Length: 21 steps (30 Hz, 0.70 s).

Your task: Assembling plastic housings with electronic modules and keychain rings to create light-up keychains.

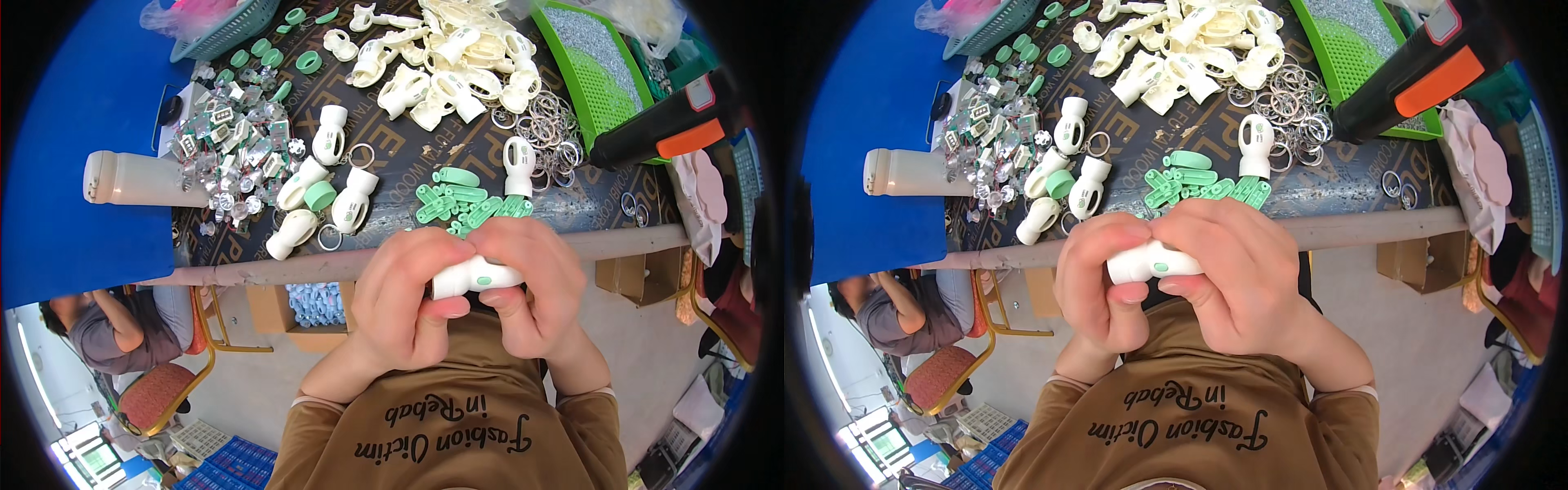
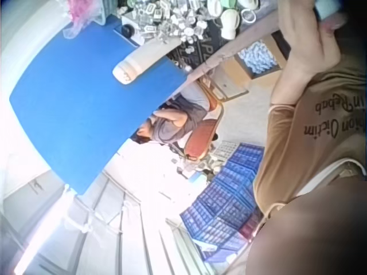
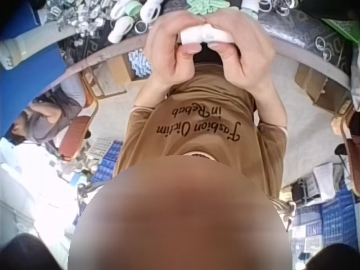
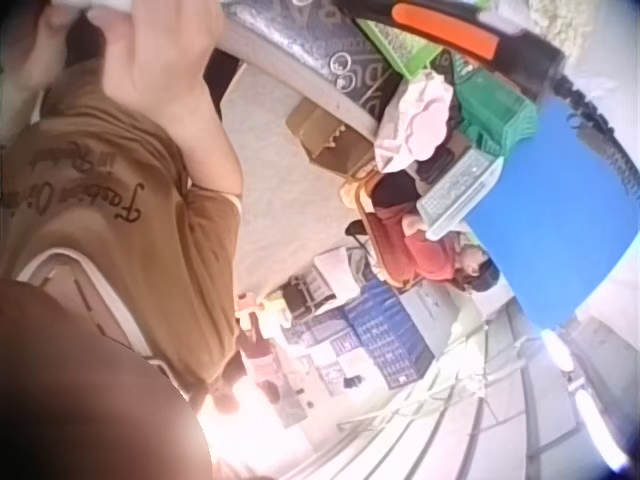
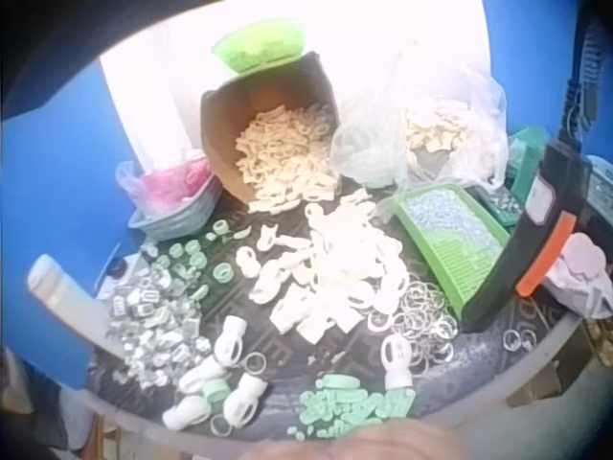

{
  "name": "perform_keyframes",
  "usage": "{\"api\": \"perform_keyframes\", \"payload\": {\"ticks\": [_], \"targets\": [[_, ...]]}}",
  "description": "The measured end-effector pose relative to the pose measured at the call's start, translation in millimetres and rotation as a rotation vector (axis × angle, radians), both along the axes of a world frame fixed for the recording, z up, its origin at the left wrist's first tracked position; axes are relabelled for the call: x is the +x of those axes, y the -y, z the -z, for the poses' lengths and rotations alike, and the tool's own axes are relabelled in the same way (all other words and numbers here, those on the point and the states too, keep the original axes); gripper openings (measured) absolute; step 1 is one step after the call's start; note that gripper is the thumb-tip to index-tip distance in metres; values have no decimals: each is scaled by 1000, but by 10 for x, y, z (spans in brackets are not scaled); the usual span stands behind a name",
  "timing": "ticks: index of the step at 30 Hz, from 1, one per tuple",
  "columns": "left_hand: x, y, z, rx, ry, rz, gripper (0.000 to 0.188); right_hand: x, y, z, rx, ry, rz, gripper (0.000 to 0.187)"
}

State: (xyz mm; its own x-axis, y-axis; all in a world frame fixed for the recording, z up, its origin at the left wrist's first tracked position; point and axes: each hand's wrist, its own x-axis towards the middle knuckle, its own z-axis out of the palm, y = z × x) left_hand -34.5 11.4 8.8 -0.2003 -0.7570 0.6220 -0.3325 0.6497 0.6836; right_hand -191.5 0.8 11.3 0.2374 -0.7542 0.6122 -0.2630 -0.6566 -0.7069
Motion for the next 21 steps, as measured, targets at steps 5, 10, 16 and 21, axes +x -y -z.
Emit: {"api": "perform_keyframes", "payload": {"ticks": [5, 10, 16, 21], "targets": [[-23, -13, -30, -6, -16, -35, 24, 11, 5, 8, 18, 31, 8, 23], [6, 14, -87, -17, 69, -54, 30, -105, 67, -107, -192, -145, 164, 27], [26, 17, -107, -40, 152, -47, 37, -157, 121, -105, -343, -255, 108, 26], [5, -19, -131, 13, 173, -75, 35, -153, 126, -102, -395, -328, 133, 27]]}}
